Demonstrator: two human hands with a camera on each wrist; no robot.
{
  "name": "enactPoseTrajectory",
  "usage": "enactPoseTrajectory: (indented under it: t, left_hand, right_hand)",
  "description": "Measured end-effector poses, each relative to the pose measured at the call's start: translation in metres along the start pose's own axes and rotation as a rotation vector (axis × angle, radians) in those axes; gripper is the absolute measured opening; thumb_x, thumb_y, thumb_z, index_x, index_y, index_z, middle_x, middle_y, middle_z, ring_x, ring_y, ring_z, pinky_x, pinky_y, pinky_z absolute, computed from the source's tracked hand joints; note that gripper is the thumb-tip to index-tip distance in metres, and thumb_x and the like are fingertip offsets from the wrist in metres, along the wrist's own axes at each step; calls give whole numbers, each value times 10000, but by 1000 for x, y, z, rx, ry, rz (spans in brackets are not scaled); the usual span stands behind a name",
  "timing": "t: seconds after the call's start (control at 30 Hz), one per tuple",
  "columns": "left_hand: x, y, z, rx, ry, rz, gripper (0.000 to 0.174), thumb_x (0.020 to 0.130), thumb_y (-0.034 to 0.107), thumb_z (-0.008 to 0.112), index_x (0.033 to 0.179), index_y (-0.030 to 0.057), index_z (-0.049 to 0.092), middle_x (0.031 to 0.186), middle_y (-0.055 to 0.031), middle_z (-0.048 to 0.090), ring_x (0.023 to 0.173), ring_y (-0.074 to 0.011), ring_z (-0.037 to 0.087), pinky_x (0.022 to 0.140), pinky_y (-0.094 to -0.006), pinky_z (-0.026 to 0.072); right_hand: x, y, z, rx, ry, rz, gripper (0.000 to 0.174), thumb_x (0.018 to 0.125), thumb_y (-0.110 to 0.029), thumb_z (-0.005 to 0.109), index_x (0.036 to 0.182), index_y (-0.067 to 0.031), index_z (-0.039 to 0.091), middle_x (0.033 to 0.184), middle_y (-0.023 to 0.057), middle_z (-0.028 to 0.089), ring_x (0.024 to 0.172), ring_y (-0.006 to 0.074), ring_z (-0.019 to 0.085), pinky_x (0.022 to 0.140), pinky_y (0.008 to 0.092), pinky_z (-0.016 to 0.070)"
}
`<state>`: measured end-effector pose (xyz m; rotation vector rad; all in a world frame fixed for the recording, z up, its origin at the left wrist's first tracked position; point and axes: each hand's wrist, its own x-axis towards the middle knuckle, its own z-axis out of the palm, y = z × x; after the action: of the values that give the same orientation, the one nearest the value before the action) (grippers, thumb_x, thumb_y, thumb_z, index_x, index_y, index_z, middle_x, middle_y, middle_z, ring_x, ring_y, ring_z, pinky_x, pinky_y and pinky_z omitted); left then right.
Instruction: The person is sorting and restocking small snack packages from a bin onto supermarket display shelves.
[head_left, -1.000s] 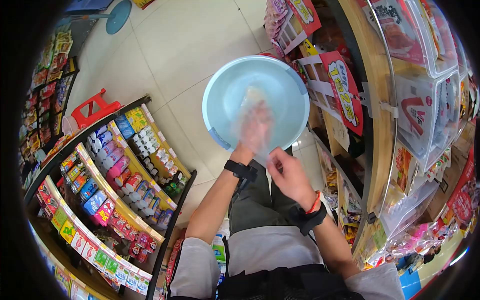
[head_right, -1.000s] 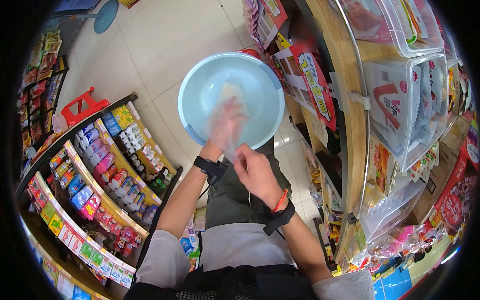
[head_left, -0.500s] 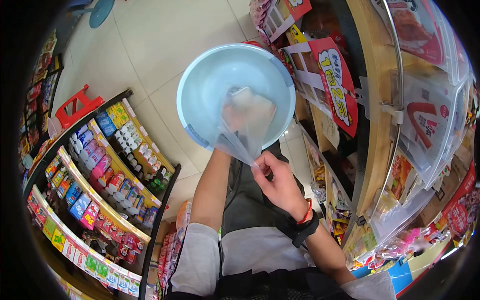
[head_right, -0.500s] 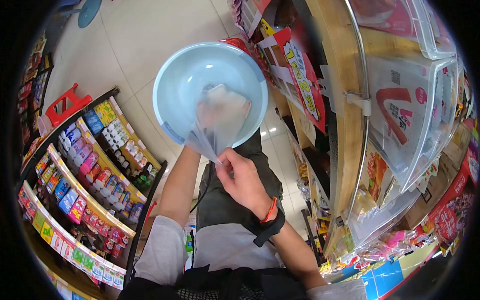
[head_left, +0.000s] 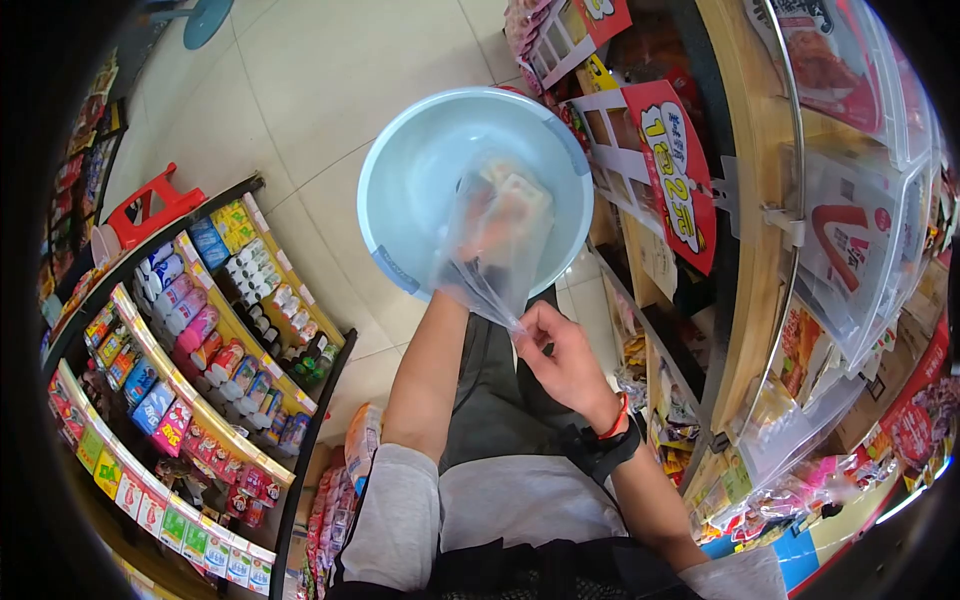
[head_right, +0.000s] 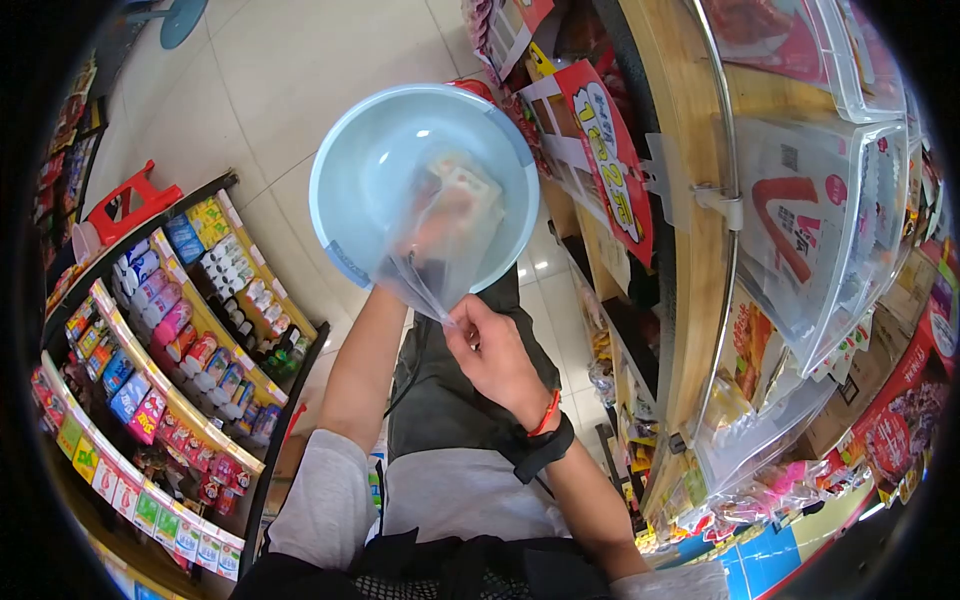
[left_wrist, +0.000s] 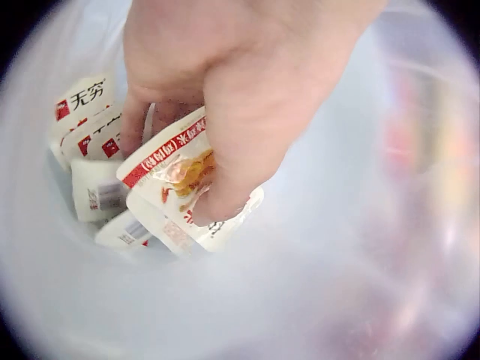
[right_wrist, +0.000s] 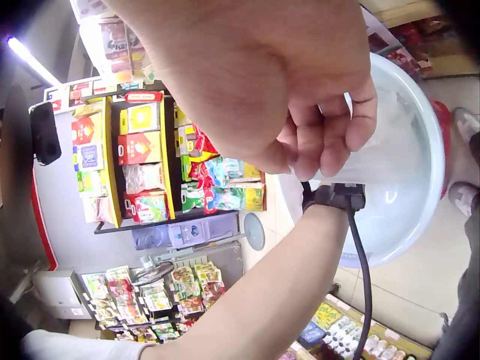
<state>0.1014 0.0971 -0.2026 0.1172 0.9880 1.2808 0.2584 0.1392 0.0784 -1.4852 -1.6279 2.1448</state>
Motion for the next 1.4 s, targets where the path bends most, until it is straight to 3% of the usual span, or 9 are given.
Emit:
enactPoseTrajectory:
  t: [0.1,0.3,0.4,0.47,0.6,0.8,1.0,1.23,1.4]
  left_hand:
    - [15,-25,-16,68,-74,26,500,1046,351,503,1438,41,480,1299,-139,604,1112,-260,640,978,-388,529]
    - [10,-39,-9,-735,-389,-203,506,1023,259,548,1477,69,431,1352,-118,561,1192,-251,586,1020,-397,499]
    - [-4,-69,-35,43,2,-97,501,1008,299,571,1445,78,466,1306,-129,576,1118,-252,609,946,-406,533]
    - [-14,-113,-45,1156,156,334,528,991,183,570,1492,83,438,1435,-148,514,1265,-252,552,1059,-414,475]
    - [-43,-12,8,815,367,360,334,939,91,648,1263,41,585,1160,-89,639,1018,-173,632,838,-335,550]
    - [-108,98,80,273,416,36,476,861,116,730,1311,24,604,1098,-94,700,965,-150,650,833,-308,531]
    - [-148,125,74,696,439,0,321,822,84,737,1125,-19,704,933,-80,739,827,-116,655,762,-314,531]
    - [-194,199,134,1410,332,359,205,825,89,729,998,-13,690,901,-229,698,850,-396,666,722,-392,540]
    - [-223,217,124,1031,274,307,163,858,63,726,999,-5,679,836,-128,704,718,-184,671,665,-328,520]
  right_hand:
    - [-4,0,0,14,8,15,72,950,-30,606,952,9,546,704,79,614,632,147,611,644,294,521]
    - [-14,4,3,10,65,6,62,963,-45,600,950,4,564,709,60,622,657,110,610,639,277,508]
    - [-15,14,7,94,194,-7,58,971,-54,593,955,1,581,712,39,626,662,99,607,637,267,503]
    - [-12,20,8,110,250,-25,53,971,-54,581,968,-2,588,742,29,642,677,89,612,636,258,497]
    - [-1,16,8,137,324,-52,69,971,-55,566,990,10,582,773,25,651,694,84,607,649,247,493]
    - [9,13,-2,127,398,-109,95,956,-53,567,1008,21,595,774,29,650,692,86,608,641,245,491]
    - [15,14,12,134,389,-101,99,962,-78,589,971,20,602,748,41,660,692,102,640,643,259,507]
    - [26,-1,32,8,643,-58,147,967,-128,612,971,19,623,710,71,681,654,141,669,640,297,525]
    - [14,-17,41,-155,555,-10,209,980,-166,601,1056,29,610,849,111,710,808,183,691,742,321,537]
